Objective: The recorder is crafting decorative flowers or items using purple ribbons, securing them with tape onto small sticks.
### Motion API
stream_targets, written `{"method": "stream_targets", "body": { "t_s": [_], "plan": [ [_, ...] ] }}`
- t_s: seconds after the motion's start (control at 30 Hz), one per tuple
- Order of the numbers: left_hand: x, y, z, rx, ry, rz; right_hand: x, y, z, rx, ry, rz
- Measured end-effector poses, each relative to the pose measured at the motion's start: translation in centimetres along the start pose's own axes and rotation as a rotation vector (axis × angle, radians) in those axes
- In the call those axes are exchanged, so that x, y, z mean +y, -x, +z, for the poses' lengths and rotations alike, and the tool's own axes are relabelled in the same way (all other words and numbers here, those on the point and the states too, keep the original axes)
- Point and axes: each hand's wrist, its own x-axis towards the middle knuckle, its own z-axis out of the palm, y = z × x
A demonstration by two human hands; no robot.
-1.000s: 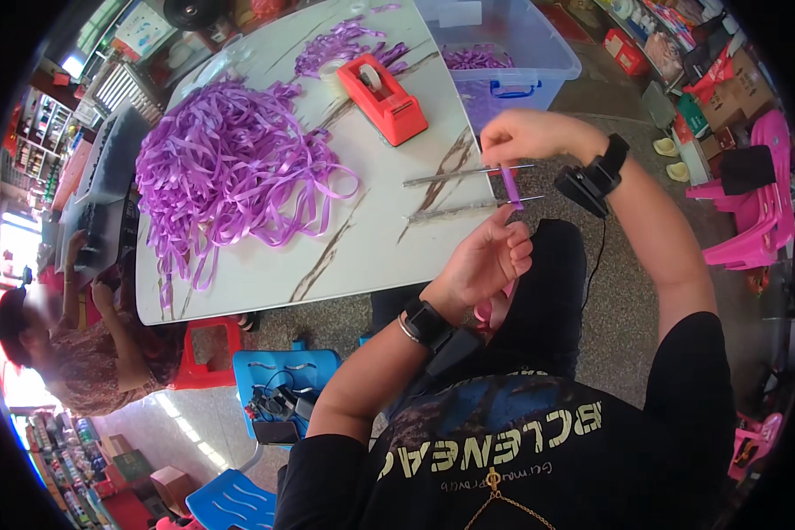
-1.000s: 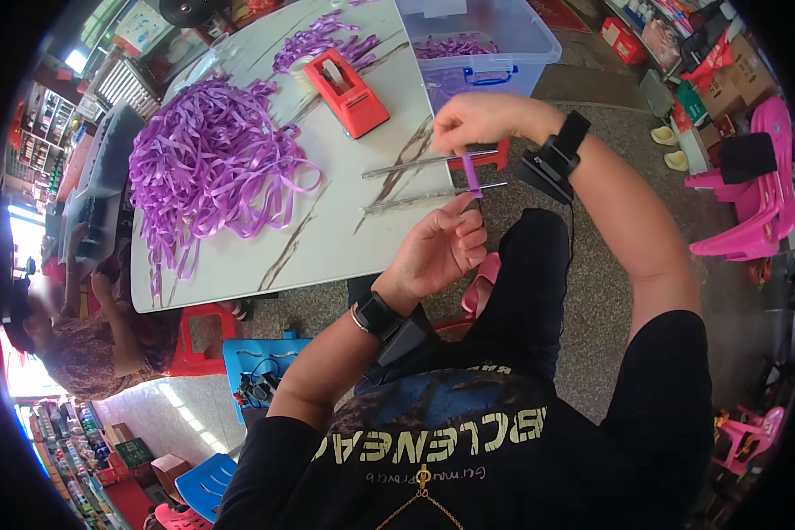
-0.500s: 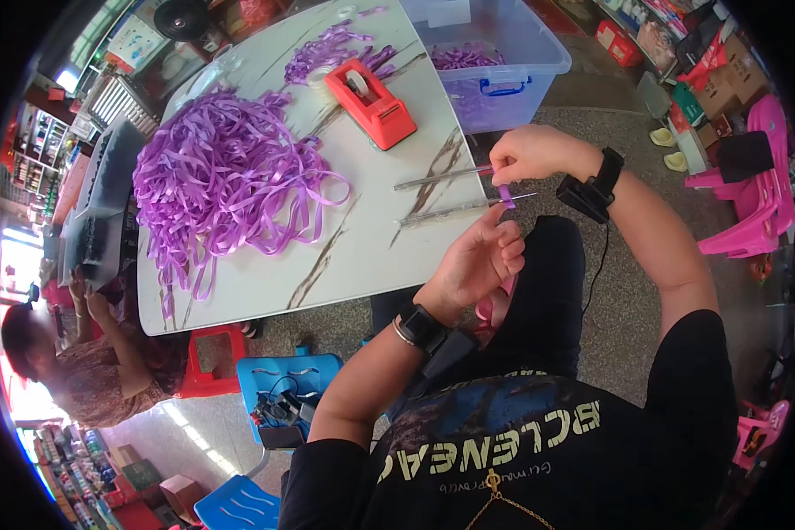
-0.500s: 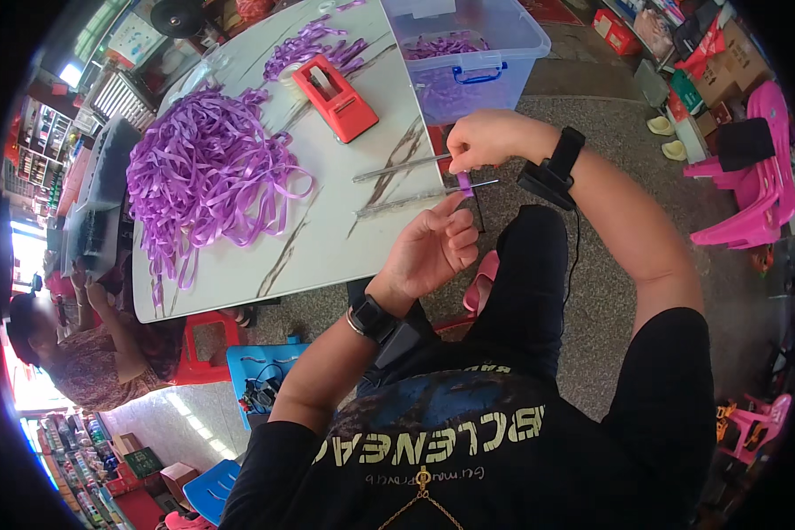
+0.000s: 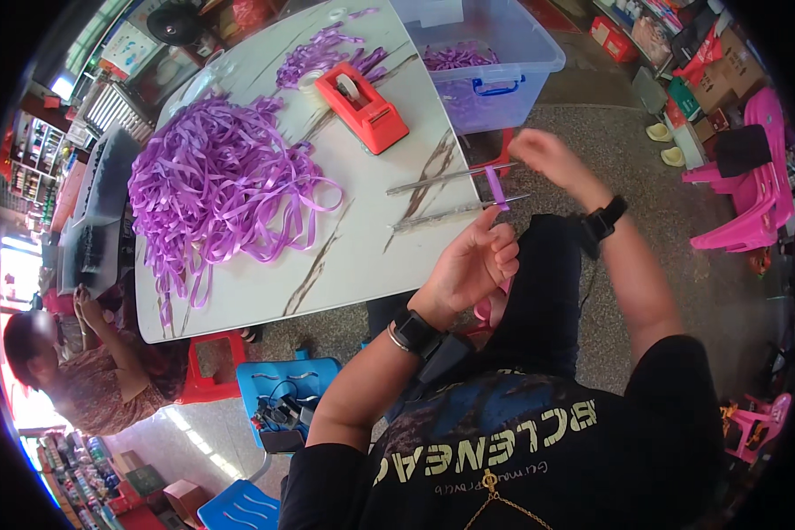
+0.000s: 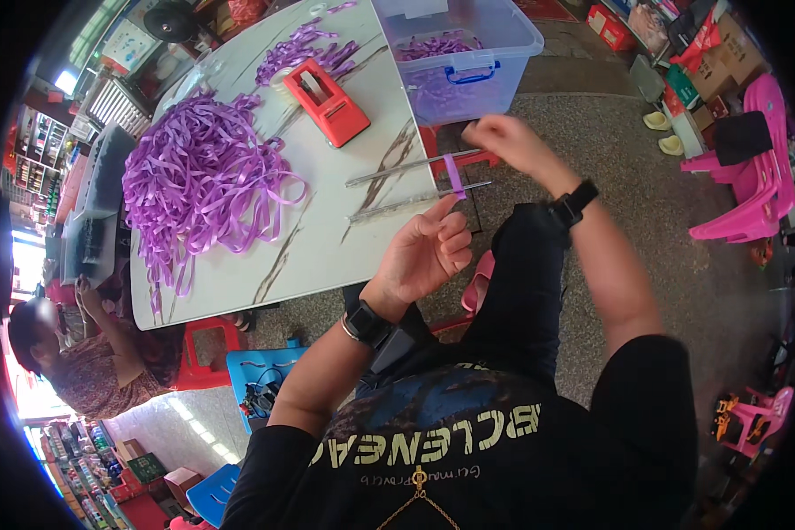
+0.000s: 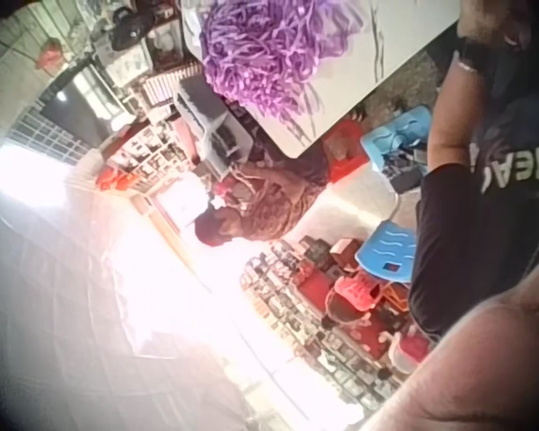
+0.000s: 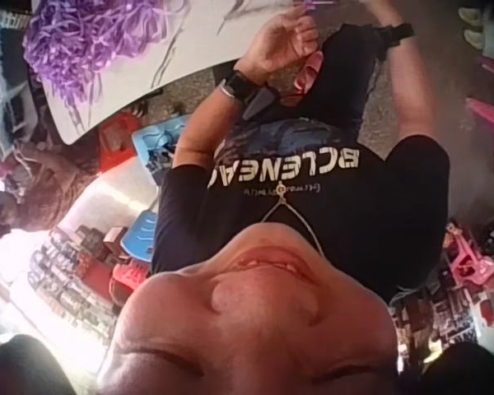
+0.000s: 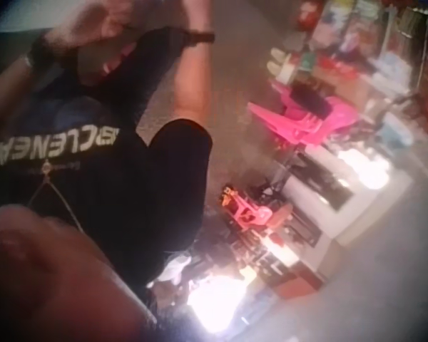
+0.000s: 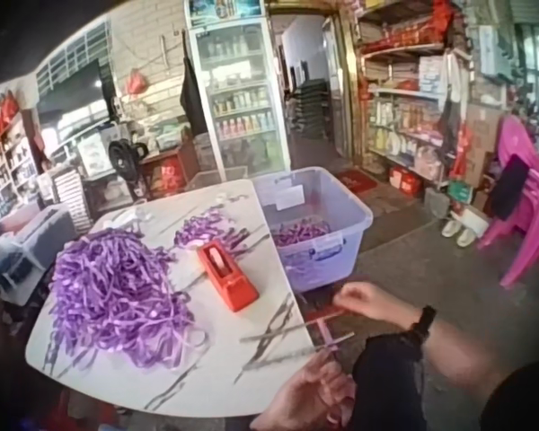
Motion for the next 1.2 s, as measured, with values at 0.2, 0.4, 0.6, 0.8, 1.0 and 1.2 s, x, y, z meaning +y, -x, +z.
{"method": "stream_targets", "body": {
  "t_s": [0.2, 0.4, 0.6, 0.8, 1.0, 1.2],
  "plan": [
    [0.1, 0.2, 0.7, 0.049, -0.033, 0.018, 3.8, 2.4, 8.9, -0.293, -1.559, 0.482],
    [-0.1, 0.0, 1.0, 0.075, -0.051, 0.011, 2.2, 2.4, 11.8, -0.257, -1.943, 0.396],
    [0.0, 0.1, 0.8, 0.052, -0.064, 0.028, 0.6, 2.3, 12.4, -0.232, -1.897, 0.243],
    [0.0, 0.1, 1.0, 0.056, -0.057, 0.021, 2.4, 2.2, 12.0, -0.387, -1.953, 0.175],
    [0.0, 0.1, 1.1, 0.086, -0.062, 0.02, 2.2, 2.2, 10.3, -0.337, -1.741, 0.367],
    [-0.1, 0.2, 1.0, 0.102, -0.053, 0.032, 2.5, 1.8, 7.8, -0.358, -1.515, 0.461]
  ]
}}
